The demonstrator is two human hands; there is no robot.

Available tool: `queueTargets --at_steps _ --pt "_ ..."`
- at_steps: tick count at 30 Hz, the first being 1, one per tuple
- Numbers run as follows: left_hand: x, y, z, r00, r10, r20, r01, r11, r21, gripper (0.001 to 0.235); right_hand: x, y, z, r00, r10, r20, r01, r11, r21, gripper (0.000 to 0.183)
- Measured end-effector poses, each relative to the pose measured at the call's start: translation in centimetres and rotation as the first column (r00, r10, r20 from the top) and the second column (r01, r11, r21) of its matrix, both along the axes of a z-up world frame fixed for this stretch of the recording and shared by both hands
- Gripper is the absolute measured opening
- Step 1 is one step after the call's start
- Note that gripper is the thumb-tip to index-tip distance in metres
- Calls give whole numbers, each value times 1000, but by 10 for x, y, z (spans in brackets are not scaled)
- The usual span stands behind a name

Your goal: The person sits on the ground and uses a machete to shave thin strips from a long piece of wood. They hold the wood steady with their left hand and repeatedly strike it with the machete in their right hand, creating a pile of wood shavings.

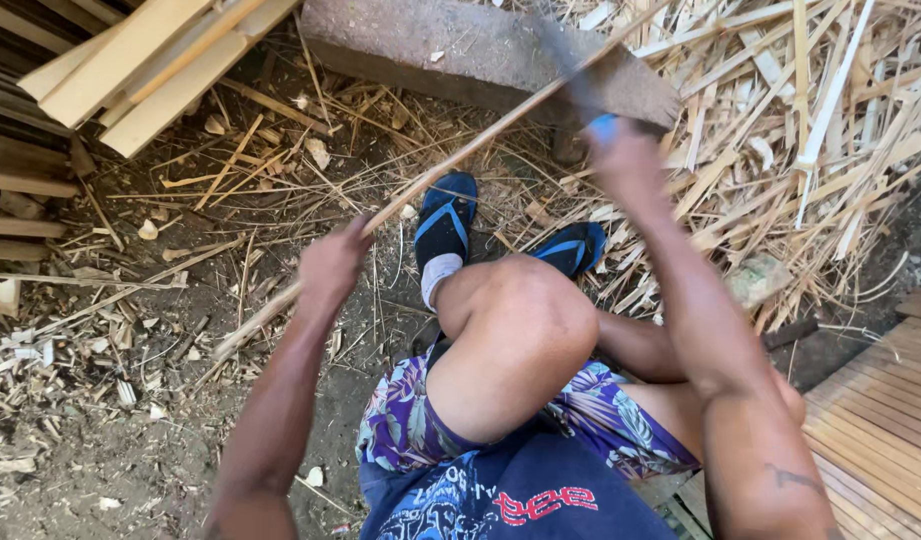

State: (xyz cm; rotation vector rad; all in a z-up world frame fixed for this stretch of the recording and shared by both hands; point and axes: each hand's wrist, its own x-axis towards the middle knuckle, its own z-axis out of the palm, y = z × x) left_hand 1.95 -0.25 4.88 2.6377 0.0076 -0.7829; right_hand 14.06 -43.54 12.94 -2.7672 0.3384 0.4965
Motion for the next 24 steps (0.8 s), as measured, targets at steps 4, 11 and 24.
queueTargets --at_steps 4,11,24 --pt "35 -36 16 977 -97 191 88 995 55 19 -64 80 -18 892 369 -261 -398 915 -68 56" --pt "19 -35 43 981 -22 193 23 1000 -6 28 10 -63 18 910 -415 -15 415 910 21 53" --pt "-20 23 30 986 -13 -169 21 999 45 40 -10 -13 -54 979 179 -98 -194 965 -177 49"
